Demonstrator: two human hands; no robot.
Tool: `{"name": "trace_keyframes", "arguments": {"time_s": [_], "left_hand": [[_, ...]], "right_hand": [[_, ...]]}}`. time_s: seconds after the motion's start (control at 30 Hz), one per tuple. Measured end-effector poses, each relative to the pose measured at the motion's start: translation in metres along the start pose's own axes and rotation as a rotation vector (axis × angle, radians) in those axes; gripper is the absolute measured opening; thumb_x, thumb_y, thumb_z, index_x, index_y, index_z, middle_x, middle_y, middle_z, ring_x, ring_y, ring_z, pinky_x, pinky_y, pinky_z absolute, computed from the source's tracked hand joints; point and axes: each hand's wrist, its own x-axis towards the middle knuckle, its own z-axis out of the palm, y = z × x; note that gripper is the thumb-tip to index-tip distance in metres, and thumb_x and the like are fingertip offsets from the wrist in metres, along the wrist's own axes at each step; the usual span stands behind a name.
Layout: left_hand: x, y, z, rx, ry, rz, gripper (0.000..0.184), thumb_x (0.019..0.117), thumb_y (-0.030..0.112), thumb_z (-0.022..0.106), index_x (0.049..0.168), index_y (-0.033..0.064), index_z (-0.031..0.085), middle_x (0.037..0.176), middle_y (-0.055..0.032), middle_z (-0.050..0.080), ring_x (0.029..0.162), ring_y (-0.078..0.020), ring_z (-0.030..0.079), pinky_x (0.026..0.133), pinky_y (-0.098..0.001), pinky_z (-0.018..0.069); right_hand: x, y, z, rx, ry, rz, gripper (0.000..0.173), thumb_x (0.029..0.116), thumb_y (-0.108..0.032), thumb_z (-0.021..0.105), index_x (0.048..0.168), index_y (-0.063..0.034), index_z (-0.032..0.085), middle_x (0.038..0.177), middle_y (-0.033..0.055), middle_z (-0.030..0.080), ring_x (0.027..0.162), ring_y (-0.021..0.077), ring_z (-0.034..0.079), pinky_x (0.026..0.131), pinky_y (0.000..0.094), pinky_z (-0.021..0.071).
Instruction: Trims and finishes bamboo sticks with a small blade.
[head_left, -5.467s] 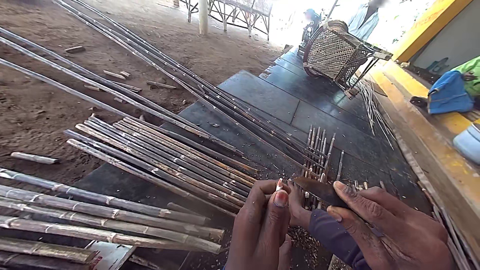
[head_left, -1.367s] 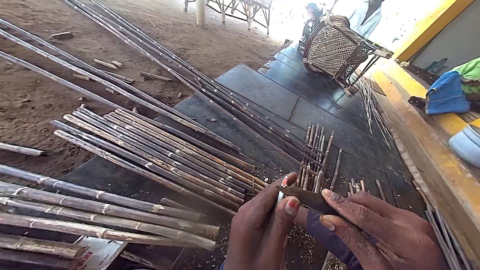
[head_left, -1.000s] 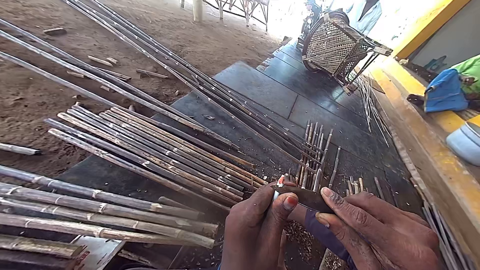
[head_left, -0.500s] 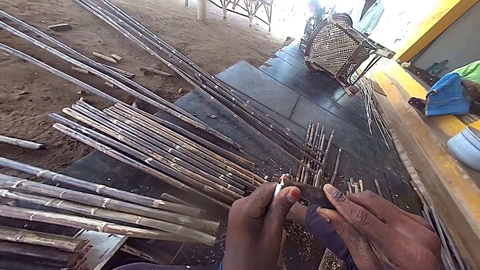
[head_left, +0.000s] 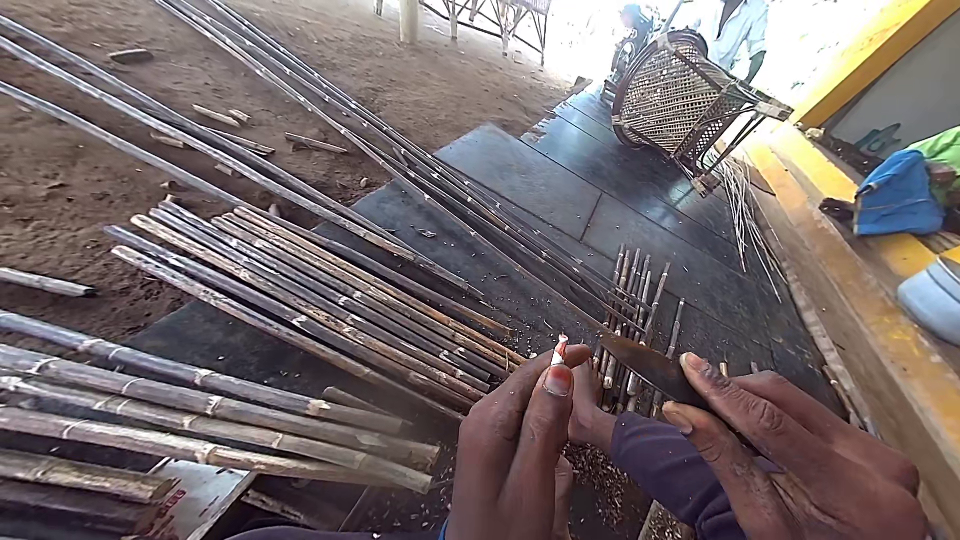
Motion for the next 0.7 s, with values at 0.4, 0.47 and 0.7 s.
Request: {"name": "trace_keyframes", "arguments": {"time_s": [0.4, 0.47, 0.7], "left_hand": [[-0.0003, -0.0016, 0.0032, -0.113, -0.140, 0.032, 0.034, 0.1094, 0.027, 0.052, 0.135, 0.0080, 0.065, 0.071, -0.0008, 0.053, 0.050, -0.0076, 0.042, 0.041, -0.0226, 0.0375], [-0.0010, -0.0017, 0.0026, -0.111, -0.144, 0.035, 0.036, 0.1090, 0.028, 0.053, 0.137, 0.0085, 0.065, 0.072, -0.0010, 0.054, 0.050, -0.0070, 0.042, 0.041, -0.0223, 0.0376], [-0.0021, -0.0047, 0.0038, 0.003, -0.076, 0.094, 0.026, 0.1078, 0.027, 0.056, 0.109, 0.0070, 0.072, 0.069, 0.0006, 0.056, 0.049, -0.0057, 0.044, 0.041, -0.0216, 0.0378]], "right_hand": [[-0.0038, 0.0017, 0.0001, 0.133, -0.135, -0.018, 0.026, 0.0986, -0.033, 0.071, 0.117, -0.0159, 0.079, 0.090, -0.0019, 0.073, 0.080, 0.0036, 0.067, 0.064, 0.0200, 0.0544], [-0.0041, 0.0016, -0.0004, 0.149, -0.148, -0.021, 0.026, 0.0988, -0.032, 0.071, 0.117, -0.0158, 0.079, 0.090, -0.0016, 0.073, 0.080, 0.0036, 0.067, 0.065, 0.0197, 0.0548], [-0.0088, -0.0021, 0.0006, 0.039, -0.102, -0.046, 0.025, 0.0977, -0.034, 0.072, 0.117, -0.0197, 0.079, 0.087, -0.0013, 0.073, 0.077, 0.0054, 0.067, 0.063, 0.0225, 0.0532]]}}
